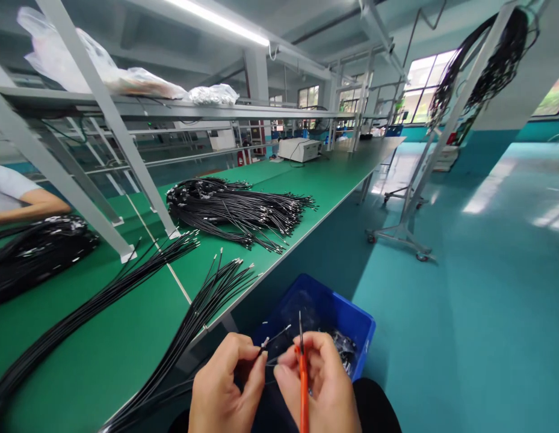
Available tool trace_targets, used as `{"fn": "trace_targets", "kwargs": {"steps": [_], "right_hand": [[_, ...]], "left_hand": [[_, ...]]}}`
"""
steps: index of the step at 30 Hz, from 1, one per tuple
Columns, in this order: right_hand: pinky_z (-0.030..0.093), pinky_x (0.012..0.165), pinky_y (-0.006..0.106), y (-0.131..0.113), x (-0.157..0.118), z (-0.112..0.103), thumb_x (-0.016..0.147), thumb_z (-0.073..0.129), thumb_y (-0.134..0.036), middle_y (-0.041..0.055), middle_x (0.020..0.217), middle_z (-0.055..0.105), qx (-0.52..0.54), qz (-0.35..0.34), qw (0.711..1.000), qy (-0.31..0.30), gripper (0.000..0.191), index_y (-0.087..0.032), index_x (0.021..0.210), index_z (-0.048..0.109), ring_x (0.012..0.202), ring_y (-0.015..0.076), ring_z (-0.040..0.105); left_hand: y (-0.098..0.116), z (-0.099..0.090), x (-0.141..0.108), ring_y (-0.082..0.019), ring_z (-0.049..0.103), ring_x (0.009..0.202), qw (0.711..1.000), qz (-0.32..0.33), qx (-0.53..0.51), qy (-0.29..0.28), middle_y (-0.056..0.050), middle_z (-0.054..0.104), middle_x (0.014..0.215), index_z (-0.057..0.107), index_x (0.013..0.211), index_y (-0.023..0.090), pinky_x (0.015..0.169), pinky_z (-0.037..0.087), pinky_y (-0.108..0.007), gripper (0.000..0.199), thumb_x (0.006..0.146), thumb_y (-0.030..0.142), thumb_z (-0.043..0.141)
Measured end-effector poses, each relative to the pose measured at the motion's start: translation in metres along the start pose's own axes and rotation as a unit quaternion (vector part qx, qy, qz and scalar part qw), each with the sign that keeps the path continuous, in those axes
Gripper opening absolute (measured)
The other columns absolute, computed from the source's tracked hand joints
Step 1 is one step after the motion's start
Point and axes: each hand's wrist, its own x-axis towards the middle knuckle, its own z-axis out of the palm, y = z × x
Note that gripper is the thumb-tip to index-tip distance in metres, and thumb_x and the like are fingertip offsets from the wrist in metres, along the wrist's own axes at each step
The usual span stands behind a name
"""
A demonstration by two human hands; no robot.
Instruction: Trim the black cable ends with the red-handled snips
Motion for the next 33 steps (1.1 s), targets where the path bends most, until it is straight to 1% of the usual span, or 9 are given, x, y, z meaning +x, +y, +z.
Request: {"fn": "trace_targets", "kwargs": {"steps": [6,11,13,15,17,19,24,29,33], "right_hand": [[0.052,0.062,0.026,-0.006,0.005,0.022,0.066,0.074,-0.031,-0.0021,0.068,0.065,-0.010,-0.048,0.998,0.024,0.027,-0.025,0.081,0.052,0.064,0.0177,0.064],[0.051,0.068,0.029,-0.004,0.004,0.012,0.065,0.071,-0.022,-0.0004,0.072,0.066,-0.016,-0.057,0.998,-0.014,0.023,-0.025,0.080,0.053,0.069,0.0188,0.063],[0.049,0.068,0.028,-0.006,0.005,0.001,0.060,0.073,-0.019,-0.0004,0.072,0.066,-0.018,-0.018,0.997,-0.076,0.026,-0.023,0.079,0.056,0.070,0.0183,0.062],[0.045,0.061,0.026,-0.006,0.008,-0.011,0.057,0.077,-0.022,-0.0011,0.067,0.065,-0.005,0.048,0.982,-0.183,0.028,-0.022,0.076,0.057,0.062,0.0155,0.059],[0.040,0.053,0.023,-0.003,0.013,-0.021,0.055,0.080,-0.035,-0.0023,0.061,0.062,0.013,0.104,0.950,-0.293,0.033,-0.020,0.074,0.056,0.052,0.0114,0.051],[0.035,0.050,0.022,0.001,0.017,-0.028,0.054,0.080,-0.048,-0.0028,0.060,0.059,0.016,0.131,0.928,-0.350,0.042,-0.019,0.076,0.057,0.049,0.0089,0.046],[0.035,0.048,0.021,-0.003,0.017,-0.029,0.051,0.080,-0.058,-0.0025,0.060,0.058,-0.014,0.193,0.917,-0.349,0.055,-0.018,0.083,0.061,0.047,0.0084,0.042],[0.039,0.049,0.023,-0.014,0.017,-0.028,0.053,0.077,-0.062,0.0039,0.072,0.065,-0.026,0.217,0.917,-0.332,0.058,-0.018,0.088,0.062,0.051,0.0114,0.049],[0.032,0.044,0.020,-0.009,0.021,-0.025,0.056,0.077,-0.058,-0.0024,0.060,0.059,-0.033,0.204,0.911,-0.357,0.052,-0.019,0.085,0.057,0.043,0.0078,0.042]], "left_hand": [[0.003,0.006,-0.007,-0.013,0.050,0.047,0.995,0.033,0.097,0.001,0.001,0.055,0.059,0.048,0.065,0.022,0.048,0.036,-0.023,0.020,0.085,0.019,0.050],[0.002,-0.003,0.000,-0.011,0.050,0.048,0.999,-0.029,-0.010,-0.032,0.003,0.052,0.059,0.047,0.065,0.022,0.047,0.037,-0.020,0.017,0.080,0.015,0.050],[0.001,-0.009,0.005,-0.010,0.050,0.048,0.996,-0.048,-0.058,-0.053,0.004,0.051,0.058,0.047,0.064,0.022,0.047,0.038,-0.018,0.017,0.078,0.014,0.052],[0.000,-0.014,0.010,-0.010,0.051,0.049,0.991,-0.056,-0.095,-0.072,0.005,0.052,0.057,0.047,0.062,0.021,0.047,0.040,-0.017,0.018,0.076,0.012,0.054],[-0.001,-0.018,0.014,-0.010,0.052,0.050,0.985,-0.065,-0.132,-0.085,0.004,0.054,0.058,0.049,0.063,0.020,0.048,0.041,-0.017,0.017,0.075,0.010,0.054],[-0.001,-0.021,0.016,-0.010,0.052,0.051,0.980,-0.083,-0.160,-0.090,0.004,0.054,0.058,0.049,0.063,0.020,0.049,0.042,-0.017,0.016,0.075,0.010,0.054],[0.001,-0.025,0.017,-0.011,0.050,0.051,0.968,-0.105,-0.195,-0.114,0.003,0.053,0.057,0.049,0.061,0.019,0.048,0.041,-0.018,0.016,0.073,0.010,0.055],[0.003,-0.025,0.015,-0.012,0.051,0.053,0.961,-0.122,-0.215,-0.127,0.003,0.054,0.058,0.051,0.062,0.019,0.050,0.040,-0.019,0.015,0.072,0.009,0.056],[0.002,-0.026,0.014,-0.012,0.051,0.053,0.956,-0.128,-0.228,-0.131,0.002,0.054,0.059,0.051,0.061,0.019,0.050,0.040,-0.020,0.015,0.071,0.009,0.056]]}}
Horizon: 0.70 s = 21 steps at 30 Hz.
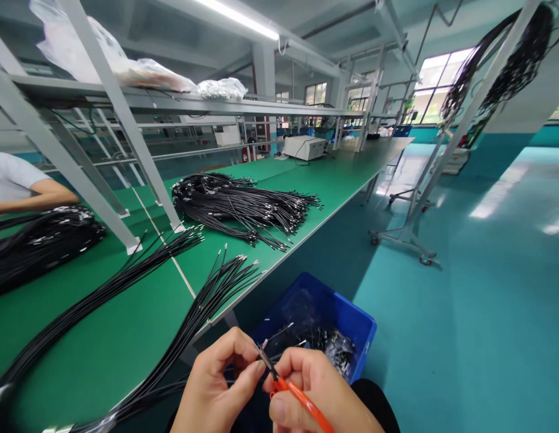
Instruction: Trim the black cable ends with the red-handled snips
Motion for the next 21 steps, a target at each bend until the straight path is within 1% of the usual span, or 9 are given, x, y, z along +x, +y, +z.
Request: {"fn": "trace_targets", "kwargs": {"steps": [2,5,9,11,13,14,16,19,21], "right_hand": [[0.028,0.043,0.020,0.001,0.002,0.002,0.055,0.079,-0.055,-0.0069,0.053,0.051,-0.018,-0.019,1.000,0.004,0.048,-0.020,0.075,0.054,0.042,0.0065,0.037],[0.029,0.049,0.021,0.002,-0.002,0.004,0.055,0.081,-0.046,-0.0082,0.056,0.046,-0.055,-0.055,0.996,0.044,0.042,-0.019,0.069,0.052,0.050,0.0076,0.036],[0.038,0.056,0.024,0.004,-0.004,0.000,0.058,0.082,-0.042,-0.0054,0.062,0.055,-0.056,-0.095,0.990,0.085,0.038,-0.019,0.075,0.057,0.057,0.0117,0.048],[0.044,0.060,0.027,0.005,-0.001,-0.004,0.056,0.083,-0.046,-0.0020,0.065,0.063,-0.031,-0.137,0.978,0.156,0.042,-0.020,0.079,0.059,0.061,0.0155,0.057],[0.047,0.064,0.029,0.003,0.003,-0.007,0.052,0.085,-0.049,0.0007,0.067,0.068,0.002,-0.157,0.955,0.252,0.046,-0.021,0.079,0.059,0.065,0.0190,0.062],[0.048,0.064,0.030,0.000,0.005,-0.008,0.047,0.086,-0.050,0.0016,0.068,0.069,0.024,-0.159,0.942,0.294,0.049,-0.022,0.077,0.059,0.067,0.0204,0.063],[0.049,0.061,0.030,-0.006,0.005,-0.009,0.040,0.088,-0.051,0.0028,0.068,0.070,0.064,-0.155,0.927,0.336,0.054,-0.023,0.076,0.058,0.068,0.0219,0.063],[0.046,0.054,0.027,-0.011,0.002,-0.007,0.042,0.089,-0.049,0.0037,0.068,0.071,0.092,-0.159,0.917,0.355,0.054,-0.022,0.079,0.060,0.065,0.0204,0.062],[0.042,0.048,0.024,-0.012,0.002,-0.002,0.049,0.087,-0.047,0.0032,0.067,0.071,0.094,-0.161,0.918,0.350,0.049,-0.020,0.081,0.062,0.058,0.0168,0.059]], "left_hand": [[-0.001,-0.002,0.001,-0.013,0.050,0.053,1.000,0.003,0.000,0.001,0.003,0.053,0.059,0.051,0.061,0.019,0.051,0.039,-0.020,0.015,0.070,0.009,0.056],[-0.006,0.000,0.003,-0.012,0.049,0.053,1.000,-0.002,0.006,0.007,0.003,0.052,0.058,0.050,0.060,0.019,0.051,0.038,-0.020,0.015,0.069,0.009,0.056],[-0.019,0.024,-0.001,-0.013,0.051,0.053,0.995,-0.059,0.076,-0.022,0.003,0.053,0.056,0.050,0.059,0.019,0.049,0.035,-0.020,0.016,0.067,0.005,0.053],[-0.028,0.039,-0.007,-0.014,0.055,0.052,0.983,-0.067,0.150,-0.081,0.003,0.059,0.055,0.054,0.056,0.019,0.048,0.034,-0.020,0.018,0.063,0.003,0.055],[-0.035,0.046,-0.013,-0.016,0.060,0.052,0.963,-0.038,0.227,-0.141,0.003,0.066,0.057,0.059,0.055,0.021,0.047,0.035,-0.021,0.019,0.057,0.003,0.065],[-0.037,0.045,-0.014,-0.017,0.062,0.055,0.955,-0.028,0.252,-0.155,0.003,0.069,0.061,0.062,0.056,0.022,0.048,0.036,-0.021,0.019,0.055,0.005,0.070],[-0.038,0.031,-0.011,-0.019,0.066,0.063,0.948,-0.032,0.284,-0.140,0.002,0.072,0.070,0.067,0.063,0.025,0.054,0.041,-0.023,0.016,0.060,0.010,0.072],[-0.038,0.001,0.011,-0.020,0.066,0.075,0.933,-0.080,0.341,-0.087,-0.003,0.071,0.080,0.068,0.081,0.022,0.068,0.047,-0.029,0.021,0.084,0.010,0.051],[-0.041,-0.009,0.033,-0.021,0.066,0.087,0.913,-0.106,0.383,-0.089,-0.006,0.070,0.089,0.067,0.092,0.019,0.078,0.048,-0.036,0.025,0.091,0.010,0.043]]}}
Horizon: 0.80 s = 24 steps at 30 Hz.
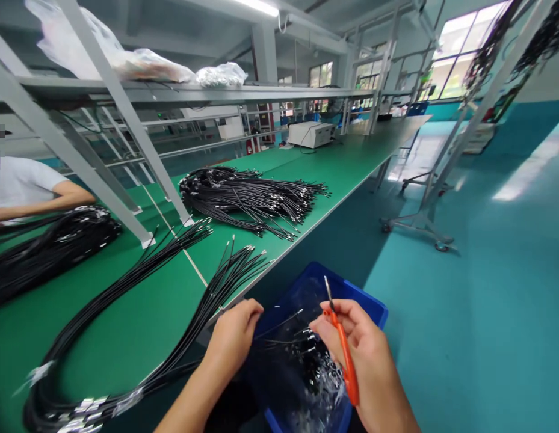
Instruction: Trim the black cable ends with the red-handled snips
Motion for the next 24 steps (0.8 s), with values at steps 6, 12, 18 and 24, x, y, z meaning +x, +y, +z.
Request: {"fn": "trace_targets", "kwargs": {"steps": [6,12,18,24], "right_hand": [[0.033,0.041,0.020,0.006,-0.007,0.012,0.056,0.085,-0.040,-0.0015,0.061,0.067,0.002,-0.015,0.999,-0.037,0.042,-0.019,0.083,0.062,0.042,0.0071,0.043],[0.037,0.041,0.019,0.008,-0.008,0.004,0.061,0.081,-0.039,-0.0042,0.058,0.062,0.039,-0.040,0.998,-0.024,0.038,-0.020,0.086,0.060,0.042,0.0077,0.046],[0.027,0.035,0.014,0.028,-0.004,0.020,0.061,0.079,-0.033,-0.0087,0.051,0.055,0.088,-0.015,0.995,0.041,0.034,-0.019,0.083,0.057,0.035,0.0033,0.038],[0.041,0.047,0.017,0.028,-0.017,0.040,0.059,0.077,-0.026,-0.0019,0.068,0.068,0.123,-0.047,0.990,0.046,0.032,-0.021,0.086,0.060,0.052,0.0088,0.054]], "left_hand": [[0.013,0.033,0.063,-0.023,0.062,0.098,0.989,-0.066,0.065,-0.115,-0.009,0.060,0.118,0.057,0.117,0.016,0.082,0.053,-0.044,0.030,0.090,0.029,0.058],[0.016,0.039,0.075,-0.022,0.063,0.096,0.987,-0.046,0.019,-0.150,-0.008,0.062,0.115,0.058,0.114,0.017,0.080,0.053,-0.042,0.027,0.090,0.028,0.058],[0.025,0.000,0.016,-0.016,0.058,0.098,0.988,0.097,-0.097,-0.065,-0.006,0.055,0.107,0.059,0.119,0.022,0.089,0.045,-0.027,0.034,0.097,0.024,0.034],[0.018,-0.004,-0.031,-0.017,0.058,0.070,0.900,0.093,-0.425,-0.015,-0.002,0.063,0.076,0.070,0.089,0.019,0.066,0.046,-0.025,0.017,0.082,0.030,0.059]]}}
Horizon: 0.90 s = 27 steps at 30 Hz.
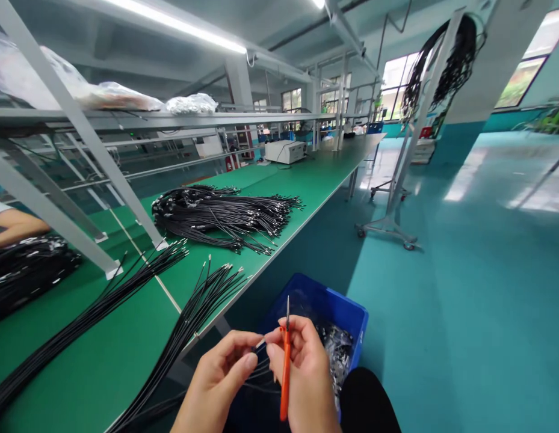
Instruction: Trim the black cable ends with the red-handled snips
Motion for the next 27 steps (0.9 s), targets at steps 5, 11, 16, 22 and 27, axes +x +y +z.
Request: {"fn": "trace_targets", "kwargs": {"steps": [5,11,16,22,27], "right_hand": [[0.045,0.056,0.019,-0.005,-0.009,0.006,0.057,0.079,-0.024,-0.0031,0.066,0.069,0.006,0.001,1.000,-0.015,0.031,-0.023,0.083,0.061,0.061,0.0114,0.059],[0.044,0.051,0.019,-0.007,-0.006,0.006,0.056,0.082,-0.021,-0.0032,0.062,0.068,0.065,0.042,0.995,-0.066,0.034,-0.021,0.081,0.059,0.051,0.0092,0.056],[0.043,0.046,0.018,-0.004,-0.006,0.005,0.059,0.080,-0.017,-0.0029,0.059,0.063,0.136,0.146,0.974,-0.104,0.029,-0.018,0.081,0.061,0.050,0.0098,0.055],[0.045,0.048,0.022,0.005,-0.009,0.013,0.052,0.084,-0.021,-0.0036,0.058,0.060,0.177,0.196,0.959,-0.099,0.030,-0.022,0.072,0.062,0.050,0.0126,0.054],[0.043,0.046,0.019,-0.003,-0.013,0.018,0.053,0.084,-0.019,-0.0051,0.056,0.058,0.144,0.175,0.969,-0.099,0.030,-0.022,0.070,0.060,0.049,0.0104,0.052]], "left_hand": [[0.007,0.010,-0.009,-0.012,0.050,0.052,0.987,-0.064,-0.109,0.097,0.003,0.059,0.054,0.058,0.059,0.017,0.052,0.039,-0.021,0.019,0.067,0.027,0.072],[0.006,0.014,-0.012,-0.011,0.049,0.054,0.975,-0.091,-0.176,0.098,0.001,0.060,0.055,0.055,0.057,0.016,0.054,0.037,-0.021,0.026,0.064,0.030,0.075],[0.005,0.014,-0.015,-0.009,0.045,0.050,0.960,-0.098,-0.255,0.063,0.000,0.062,0.058,0.052,0.062,0.016,0.052,0.038,-0.021,0.035,0.064,0.039,0.079],[0.010,0.021,-0.018,-0.011,0.047,0.054,0.977,0.027,-0.163,0.135,0.002,0.053,0.064,0.057,0.077,0.019,0.050,0.039,-0.022,0.028,0.074,0.045,0.069],[0.018,0.018,-0.017,-0.012,0.053,0.054,0.979,0.033,-0.112,0.166,0.000,0.054,0.065,0.060,0.063,0.018,0.050,0.043,-0.023,0.024,0.081,0.034,0.062]]}}
